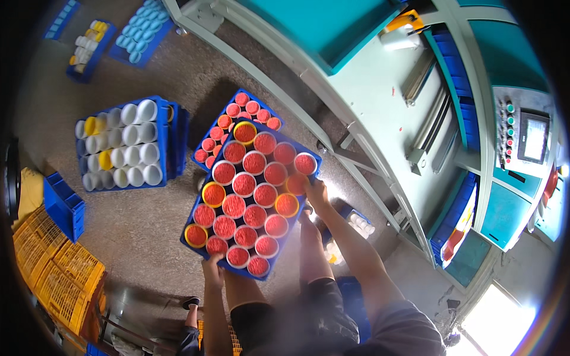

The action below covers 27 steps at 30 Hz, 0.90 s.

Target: The person records a document, operates a machine control panel, and moves trays of red pellets. They then weigh red pellets on a digital scale, transfer them between cups, and place a filled yellow cup into a crate.

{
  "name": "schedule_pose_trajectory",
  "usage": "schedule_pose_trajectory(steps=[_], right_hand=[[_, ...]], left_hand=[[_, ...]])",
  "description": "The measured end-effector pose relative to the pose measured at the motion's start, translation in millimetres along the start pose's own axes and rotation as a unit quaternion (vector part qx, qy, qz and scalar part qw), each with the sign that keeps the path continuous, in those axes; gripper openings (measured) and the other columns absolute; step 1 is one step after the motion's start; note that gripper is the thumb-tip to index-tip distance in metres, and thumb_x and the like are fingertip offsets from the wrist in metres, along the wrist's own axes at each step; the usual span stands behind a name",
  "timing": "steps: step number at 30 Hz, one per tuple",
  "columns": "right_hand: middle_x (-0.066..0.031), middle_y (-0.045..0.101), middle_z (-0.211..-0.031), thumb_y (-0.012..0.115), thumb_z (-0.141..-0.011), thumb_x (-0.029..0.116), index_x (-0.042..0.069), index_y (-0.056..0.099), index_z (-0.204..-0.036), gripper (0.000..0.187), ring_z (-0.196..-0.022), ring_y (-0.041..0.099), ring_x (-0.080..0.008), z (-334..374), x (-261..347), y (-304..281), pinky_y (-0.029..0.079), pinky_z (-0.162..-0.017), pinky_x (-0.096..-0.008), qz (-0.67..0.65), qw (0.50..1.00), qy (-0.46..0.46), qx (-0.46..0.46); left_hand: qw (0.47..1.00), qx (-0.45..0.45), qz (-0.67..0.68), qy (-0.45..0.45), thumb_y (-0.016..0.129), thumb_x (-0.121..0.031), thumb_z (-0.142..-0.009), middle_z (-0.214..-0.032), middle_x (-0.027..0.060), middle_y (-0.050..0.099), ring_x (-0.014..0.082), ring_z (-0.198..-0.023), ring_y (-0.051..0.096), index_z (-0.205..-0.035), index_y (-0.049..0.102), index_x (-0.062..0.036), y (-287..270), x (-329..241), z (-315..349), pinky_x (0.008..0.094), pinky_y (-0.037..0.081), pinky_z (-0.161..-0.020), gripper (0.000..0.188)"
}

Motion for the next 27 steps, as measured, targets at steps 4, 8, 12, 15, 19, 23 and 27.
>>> schedule_pose_trajectory(steps=[4,8,12,15,19,23,27], right_hand=[[-0.0212,0.071,-0.078,0.059,-0.095,0.039,-0.003,0.07,-0.091,0.044,-0.074,0.073,-0.0297,-109.7,-55.8,76.8,0.053,-0.06,-0.0396,-0.013,1.0,-0.021,0.003],[-0.0271,0.07,-0.086,0.06,-0.092,0.032,-0.004,0.069,-0.088,0.037,-0.083,0.07,-0.0384,-211.2,-56.4,141.1,0.053,-0.073,-0.0501,-0.034,0.995,-0.031,-0.086],[-0.0256,0.069,-0.081,0.065,-0.085,0.026,-0.006,0.069,-0.09,0.033,-0.075,0.067,-0.0344,-262.1,-27.9,178.8,0.049,-0.07,-0.0469,-0.083,0.99,-0.08,-0.082],[-0.0082,0.064,-0.072,0.07,-0.085,0.02,-0.005,0.068,-0.091,0.026,-0.065,0.053,-0.0147,-269.7,-20.6,195.7,0.044,-0.061,-0.0379,-0.199,0.978,-0.036,-0.041],[-0.0058,0.064,-0.072,0.075,-0.089,0.032,-0.002,0.067,-0.09,0.035,-0.064,0.053,-0.012,-269.0,-19.7,191.3,0.045,-0.059,-0.0344,-0.146,0.989,-0.026,-0.012],[-0.0096,0.067,-0.08,0.074,-0.09,0.039,0.001,0.068,-0.101,0.041,-0.066,0.061,-0.0144,-265.4,-36.0,182.9,0.05,-0.061,-0.0329,-0.115,0.988,-0.096,0.044],[-0.0131,0.072,-0.098,0.07,-0.092,0.039,0.003,0.068,-0.114,0.042,-0.085,0.068,-0.0227,-262.8,-96.6,157.4,0.054,-0.075,-0.0386,-0.064,0.984,-0.164,-0.001]], left_hand=[[0.991,0.055,0.1,0.065,0.07,-0.009,-0.08,-0.07,-0.0062,0.058,0.0013,-0.044,0.041,-0.082,0.063,-0.0135,54.4,-11.3,-149.5,0.0179,0.027,-0.039,0.008],[0.993,0.083,-0.024,0.084,0.071,-0.013,-0.081,-0.063,-0.0108,0.054,0.0003,-0.043,0.035,-0.071,0.06,-0.0193,83.8,-54.6,-287.6,0.02,0.021,-0.038,0.017],[0.989,0.105,-0.008,0.102,0.073,-0.02,-0.087,-0.08,-0.0065,0.062,0.0043,-0.063,0.052,-0.089,0.064,-0.0154,111.1,-84.1,-394.7,0.0213,0.036,-0.055,0.01],[0.972,0.193,0.023,0.135,0.074,-0.023,-0.09,-0.105,0.0015,0.07,0.0114,-0.092,0.066,-0.112,0.066,-0.0093,124.4,-87.4,-427.3,0.0268,0.049,-0.08,0.027],[0.956,0.23,0.051,0.173,0.071,-0.018,-0.093,-0.123,0.0051,0.068,0.0157,-0.112,0.065,-0.126,0.062,-0.004,122.5,-80.1,-425.3,0.0328,0.049,-0.099,0.037],[0.949,0.218,0.134,0.183,0.071,-0.019,-0.095,-0.131,0.0014,0.062,0.0143,-0.114,0.062,-0.141,0.049,-0.0116,105.0,-45.5,-417.2,0.0328,0.048,-0.098,0.052],[0.962,0.09,0.25,0.059,0.063,-0.047,-0.098,-0.116,0.005,0.068,0.0155,-0.102,0.063,-0.135,0.054,-0.015,93.5,58.9,-433.6,0.0389,0.05,-0.091,0.05]])
Point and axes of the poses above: each hand's wrist, its own z-axis away from the middle knuckle, its own y-axis out of the palm, x = y × z, the point moved 5 cm from there along -z, towards the middle knuckle
